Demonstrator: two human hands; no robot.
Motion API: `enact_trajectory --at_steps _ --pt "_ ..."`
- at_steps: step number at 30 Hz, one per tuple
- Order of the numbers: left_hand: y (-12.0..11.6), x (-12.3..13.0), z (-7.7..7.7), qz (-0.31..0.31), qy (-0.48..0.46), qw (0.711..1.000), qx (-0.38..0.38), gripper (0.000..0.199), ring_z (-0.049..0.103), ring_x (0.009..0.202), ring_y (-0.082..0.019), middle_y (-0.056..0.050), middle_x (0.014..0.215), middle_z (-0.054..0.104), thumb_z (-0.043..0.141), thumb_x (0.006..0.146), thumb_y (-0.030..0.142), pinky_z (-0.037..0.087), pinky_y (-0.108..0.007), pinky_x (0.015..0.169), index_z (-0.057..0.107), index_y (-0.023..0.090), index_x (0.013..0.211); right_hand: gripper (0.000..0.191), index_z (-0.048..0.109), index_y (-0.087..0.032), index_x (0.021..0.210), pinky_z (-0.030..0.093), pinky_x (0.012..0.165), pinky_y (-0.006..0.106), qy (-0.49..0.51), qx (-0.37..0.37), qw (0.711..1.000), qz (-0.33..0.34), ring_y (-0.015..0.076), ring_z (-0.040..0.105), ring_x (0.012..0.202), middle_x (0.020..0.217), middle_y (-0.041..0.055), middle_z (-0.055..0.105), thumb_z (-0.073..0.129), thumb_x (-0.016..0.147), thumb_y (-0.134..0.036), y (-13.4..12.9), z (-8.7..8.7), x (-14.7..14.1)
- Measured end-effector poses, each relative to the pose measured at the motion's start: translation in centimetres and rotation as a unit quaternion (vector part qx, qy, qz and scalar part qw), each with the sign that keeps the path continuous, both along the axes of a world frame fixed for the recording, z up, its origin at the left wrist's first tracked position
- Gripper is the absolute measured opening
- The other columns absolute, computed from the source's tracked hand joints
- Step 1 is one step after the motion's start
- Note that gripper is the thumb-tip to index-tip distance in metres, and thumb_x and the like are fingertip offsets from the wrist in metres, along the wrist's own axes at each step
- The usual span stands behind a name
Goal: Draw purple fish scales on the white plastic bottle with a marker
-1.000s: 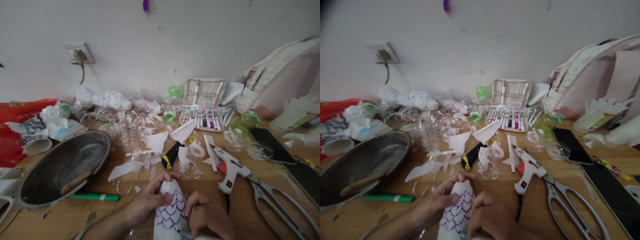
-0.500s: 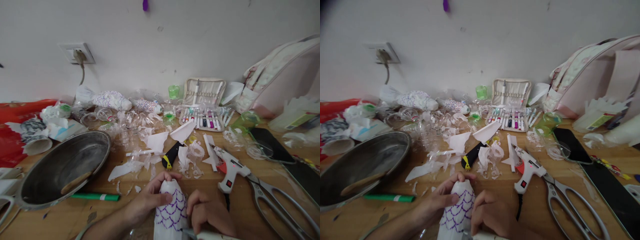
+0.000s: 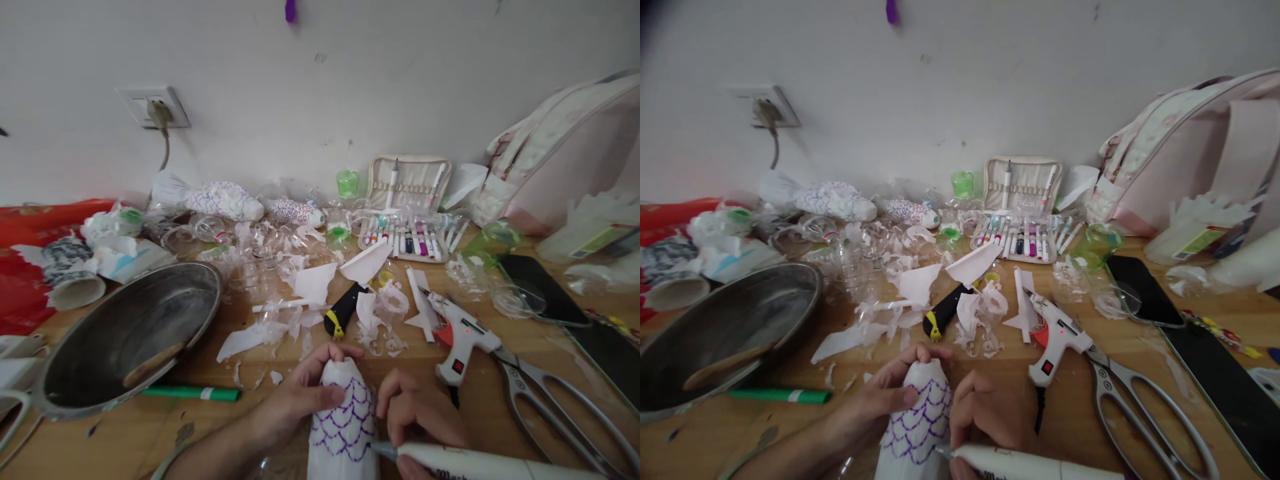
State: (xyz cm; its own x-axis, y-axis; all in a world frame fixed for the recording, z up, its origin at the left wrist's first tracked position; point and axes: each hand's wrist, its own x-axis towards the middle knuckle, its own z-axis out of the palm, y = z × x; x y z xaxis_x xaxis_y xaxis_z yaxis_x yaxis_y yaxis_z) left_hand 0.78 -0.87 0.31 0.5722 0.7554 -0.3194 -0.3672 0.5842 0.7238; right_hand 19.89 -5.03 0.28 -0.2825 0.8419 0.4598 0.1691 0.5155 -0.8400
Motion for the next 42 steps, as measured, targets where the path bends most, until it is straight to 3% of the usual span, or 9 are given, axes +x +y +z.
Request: enact_trajectory --at_steps 16,24,28,35,42 --pt "0.0 0.1 0.0 0.004 -0.014 1.000 -0.002 0.034 0.058 0.085 -0.013 -0.001 0.120 0.057 0.079 0.061 0.021 0.044 -0.026 0.074 0.056 0.021 0.086 0.033 0.045 -0.022 0.070 0.033 0.048 0.023 0.011 -0.002 0.999 -0.033 0.0126 0.049 0.056 0.067 -0.0004 0.051 0.042 0.091 -0.046 0.3 0.9 -0.3" --pt "0.0 0.1 -0.3 0.004 -0.014 1.000 -0.028 0.034 0.059 0.085 -0.014 -0.002 0.116 0.061 0.079 0.062 0.021 0.043 -0.027 0.075 0.054 0.021 0.086 0.027 0.045 -0.021 0.068 0.037 0.049 0.021 0.019 0.006 0.999 -0.043 0.0124 0.051 0.057 0.064 -0.0007 0.053 0.045 0.089 -0.038 1.0 1.4 -0.2" --pt "0.0 0.2 -0.1 0.013 -0.029 0.999 -0.028 0.032 0.059 0.084 -0.014 -0.002 0.107 0.064 0.078 0.062 0.020 0.044 -0.027 0.074 0.054 0.020 0.083 0.028 0.047 -0.022 0.071 0.036 0.049 0.022 0.044 0.009 0.998 -0.033 0.0132 0.052 0.058 0.066 0.0000 0.054 0.045 0.091 -0.040 0.6 1.1 -0.2" --pt "-0.5 0.1 0.6 0.023 -0.091 0.995 -0.044 0.027 0.061 0.090 -0.015 -0.002 0.113 0.062 0.072 0.068 0.013 0.043 -0.029 0.083 0.055 0.021 0.088 0.021 0.050 -0.023 0.075 0.043 0.050 0.028 0.057 -0.006 0.998 -0.027 0.0185 0.056 0.061 0.067 0.0026 0.055 0.049 0.088 -0.041 -0.2 -0.2 0.4" --pt "-0.3 0.3 0.0 0.025 -0.081 0.996 -0.021 0.027 0.061 0.084 -0.015 -0.002 0.104 0.064 0.076 0.066 0.024 0.043 -0.027 0.075 0.057 0.020 0.084 0.019 0.050 -0.025 0.077 0.047 0.052 0.029 0.050 -0.002 0.998 -0.024 0.0204 0.058 0.063 0.065 0.0019 0.054 0.048 0.088 -0.040 -0.2 -0.4 0.2"
